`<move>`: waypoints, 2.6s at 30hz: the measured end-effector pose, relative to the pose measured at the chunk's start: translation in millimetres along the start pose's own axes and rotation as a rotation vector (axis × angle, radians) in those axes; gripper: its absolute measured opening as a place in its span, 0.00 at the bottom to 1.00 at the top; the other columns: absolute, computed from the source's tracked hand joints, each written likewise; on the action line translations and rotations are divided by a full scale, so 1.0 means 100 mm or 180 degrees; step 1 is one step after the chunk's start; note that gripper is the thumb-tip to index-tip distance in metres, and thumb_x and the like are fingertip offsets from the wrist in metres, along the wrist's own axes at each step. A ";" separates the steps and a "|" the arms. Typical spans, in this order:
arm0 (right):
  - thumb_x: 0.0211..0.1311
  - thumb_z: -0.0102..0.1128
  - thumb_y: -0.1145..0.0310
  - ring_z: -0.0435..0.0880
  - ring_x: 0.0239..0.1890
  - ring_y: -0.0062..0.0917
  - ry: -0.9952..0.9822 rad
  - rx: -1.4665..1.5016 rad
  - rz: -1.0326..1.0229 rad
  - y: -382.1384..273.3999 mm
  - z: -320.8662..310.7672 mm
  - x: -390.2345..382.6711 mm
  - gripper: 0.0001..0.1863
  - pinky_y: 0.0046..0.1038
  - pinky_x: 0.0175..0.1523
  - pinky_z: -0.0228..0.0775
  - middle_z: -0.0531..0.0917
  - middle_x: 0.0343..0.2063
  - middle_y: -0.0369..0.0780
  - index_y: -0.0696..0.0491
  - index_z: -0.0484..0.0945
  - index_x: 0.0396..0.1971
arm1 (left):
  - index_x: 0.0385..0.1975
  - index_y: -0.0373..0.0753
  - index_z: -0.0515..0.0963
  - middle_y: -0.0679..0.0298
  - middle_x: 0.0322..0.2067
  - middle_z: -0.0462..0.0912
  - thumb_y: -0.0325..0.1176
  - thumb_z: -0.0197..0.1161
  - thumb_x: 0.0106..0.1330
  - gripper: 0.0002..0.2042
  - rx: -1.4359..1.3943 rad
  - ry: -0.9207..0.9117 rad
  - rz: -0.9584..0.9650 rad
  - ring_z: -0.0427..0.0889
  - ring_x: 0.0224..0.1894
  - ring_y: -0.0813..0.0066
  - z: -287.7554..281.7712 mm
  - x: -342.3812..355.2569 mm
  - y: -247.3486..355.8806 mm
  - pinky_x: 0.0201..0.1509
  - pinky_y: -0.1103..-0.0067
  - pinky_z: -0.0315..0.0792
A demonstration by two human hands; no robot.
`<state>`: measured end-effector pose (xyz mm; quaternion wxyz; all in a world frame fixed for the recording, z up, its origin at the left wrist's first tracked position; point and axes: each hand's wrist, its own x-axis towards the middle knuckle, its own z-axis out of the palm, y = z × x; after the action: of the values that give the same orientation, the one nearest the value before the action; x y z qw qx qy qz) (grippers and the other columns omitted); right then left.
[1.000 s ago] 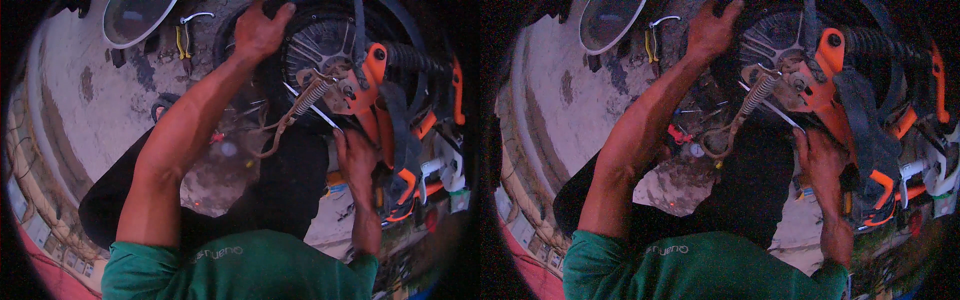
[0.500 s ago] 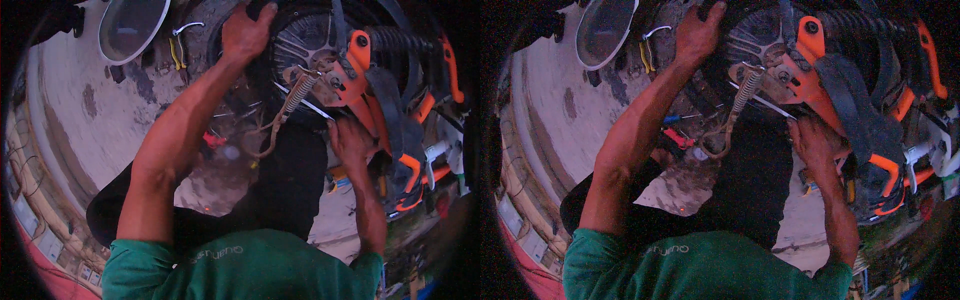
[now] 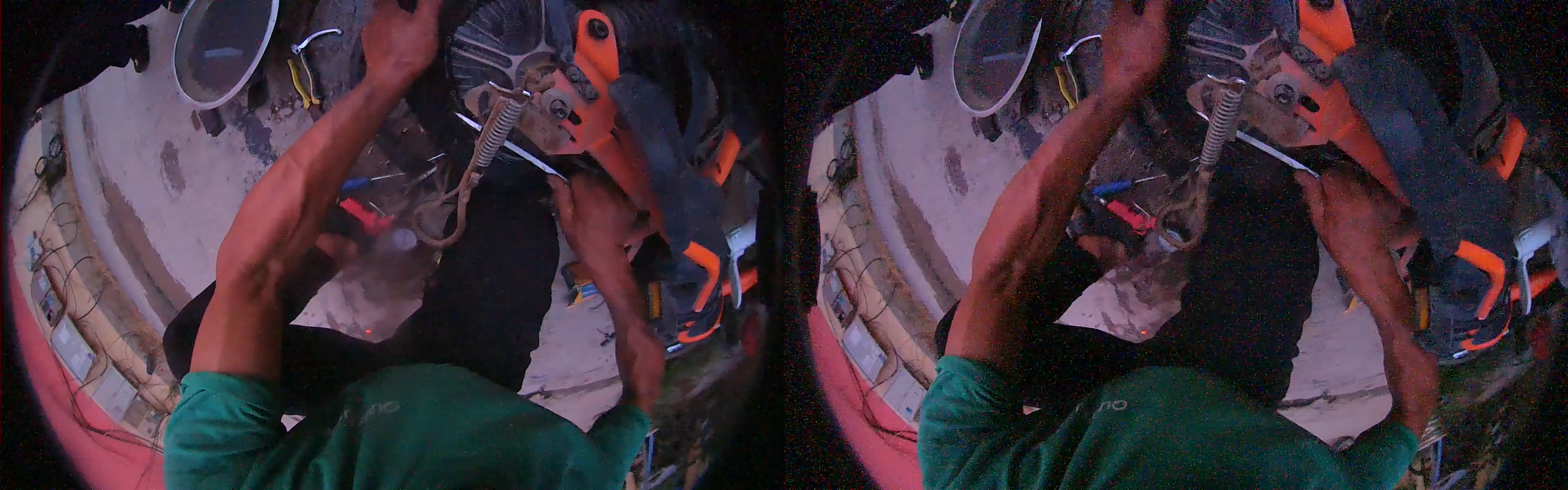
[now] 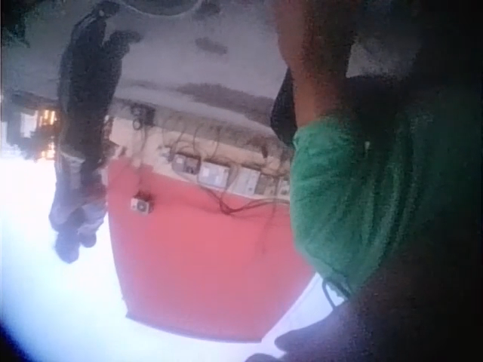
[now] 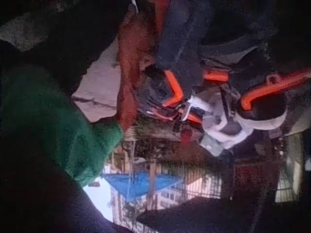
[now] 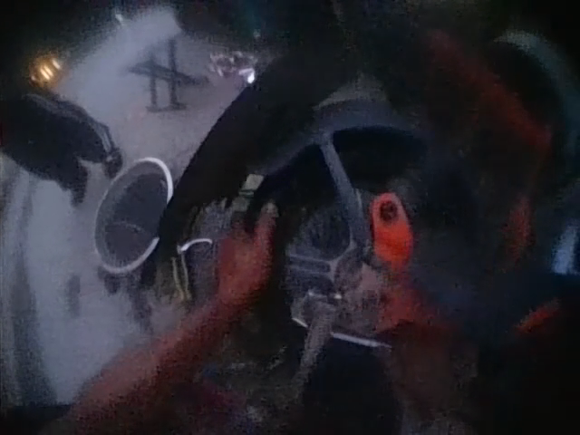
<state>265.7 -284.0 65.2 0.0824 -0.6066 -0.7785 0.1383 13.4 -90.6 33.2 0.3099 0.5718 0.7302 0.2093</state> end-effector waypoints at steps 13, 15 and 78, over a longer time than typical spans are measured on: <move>0.67 0.63 0.56 0.81 0.25 0.40 -0.0233 -0.0074 0.0187 -0.04 0.07 0.04 0.16 0.37 0.31 0.72 0.82 0.23 0.44 0.52 0.80 0.25 | 0.62 0.28 0.70 0.36 0.59 0.73 0.66 0.43 0.71 0.41 0.0228 0.0062 -0.0074 0.70 0.63 0.36 0.01 0.02 0.04 0.67 0.59 0.62; 0.67 0.63 0.55 0.81 0.25 0.39 -0.0104 -0.0008 0.0158 -0.09 0.02 0.10 0.17 0.37 0.31 0.72 0.82 0.22 0.44 0.52 0.80 0.25 | 0.63 0.28 0.70 0.36 0.60 0.73 0.65 0.43 0.71 0.40 0.0226 0.0164 -0.0010 0.70 0.63 0.36 0.02 0.02 0.02 0.67 0.60 0.62; 0.74 0.51 0.66 0.80 0.35 0.35 -0.1293 0.2658 0.2934 -1.83 0.47 -0.91 0.16 0.37 0.40 0.72 0.80 0.34 0.45 0.56 0.67 0.56 | 0.54 0.28 0.75 0.52 0.48 0.84 0.48 0.70 0.62 0.30 -0.2764 -0.0045 0.0094 0.81 0.49 0.63 0.36 -0.32 -0.87 0.57 0.72 0.72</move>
<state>105.6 -419.2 82.0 0.0946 -0.7569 -0.3197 0.5620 -17.7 -145.2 -43.7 0.5236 0.4002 0.5640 0.4975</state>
